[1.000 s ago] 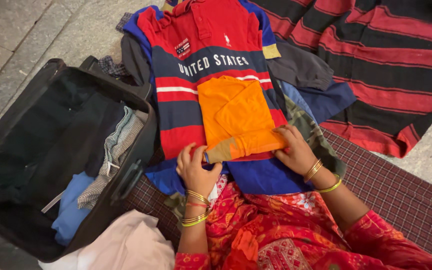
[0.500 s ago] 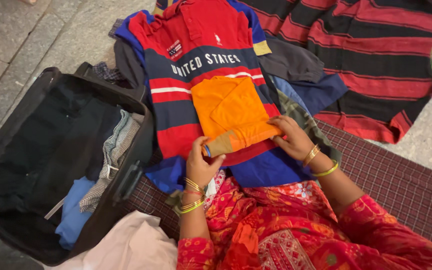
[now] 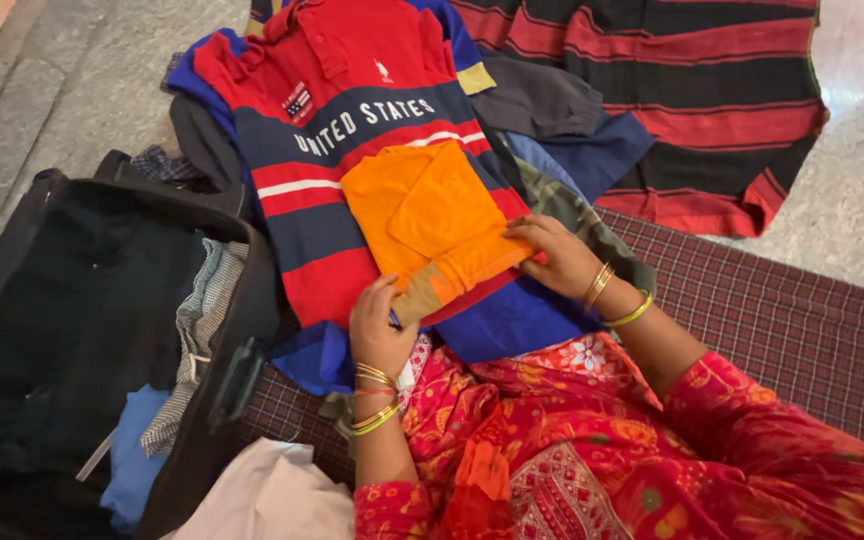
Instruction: The person folds an orange t-shirt with a cartoon character graphic on a pile of other clothes. They smooth the shirt, fold the sleeves inward, and then fold the bottom up to create a compact bundle.
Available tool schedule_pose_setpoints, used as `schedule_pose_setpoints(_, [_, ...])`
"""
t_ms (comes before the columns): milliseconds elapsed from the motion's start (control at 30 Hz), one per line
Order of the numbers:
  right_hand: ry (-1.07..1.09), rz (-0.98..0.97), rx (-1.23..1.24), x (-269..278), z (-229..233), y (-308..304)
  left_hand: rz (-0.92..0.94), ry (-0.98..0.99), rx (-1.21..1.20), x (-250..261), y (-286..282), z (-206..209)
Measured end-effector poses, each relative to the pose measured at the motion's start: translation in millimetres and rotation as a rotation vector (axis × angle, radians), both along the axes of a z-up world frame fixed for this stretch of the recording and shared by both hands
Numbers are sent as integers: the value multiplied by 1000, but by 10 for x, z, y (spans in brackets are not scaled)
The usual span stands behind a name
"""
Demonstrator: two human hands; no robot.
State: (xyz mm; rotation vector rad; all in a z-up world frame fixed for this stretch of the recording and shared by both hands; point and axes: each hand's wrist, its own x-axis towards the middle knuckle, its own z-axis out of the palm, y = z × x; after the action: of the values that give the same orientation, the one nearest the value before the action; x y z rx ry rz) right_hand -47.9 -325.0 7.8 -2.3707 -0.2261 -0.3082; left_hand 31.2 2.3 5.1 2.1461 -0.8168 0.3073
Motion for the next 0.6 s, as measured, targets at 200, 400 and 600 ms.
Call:
schedule_pose_setpoints(200, [15, -26, 1, -9, 10, 31, -57, 52, -109, 31, 8, -20])
schedule_pose_setpoints(400, [-4, 16, 44, -3, -25, 11, -39, 151, -123, 21, 43, -111])
schedule_pose_setpoints(600, [-19, 63, 105, -22, 64, -114, 39, 317, -271, -89, 80, -75])
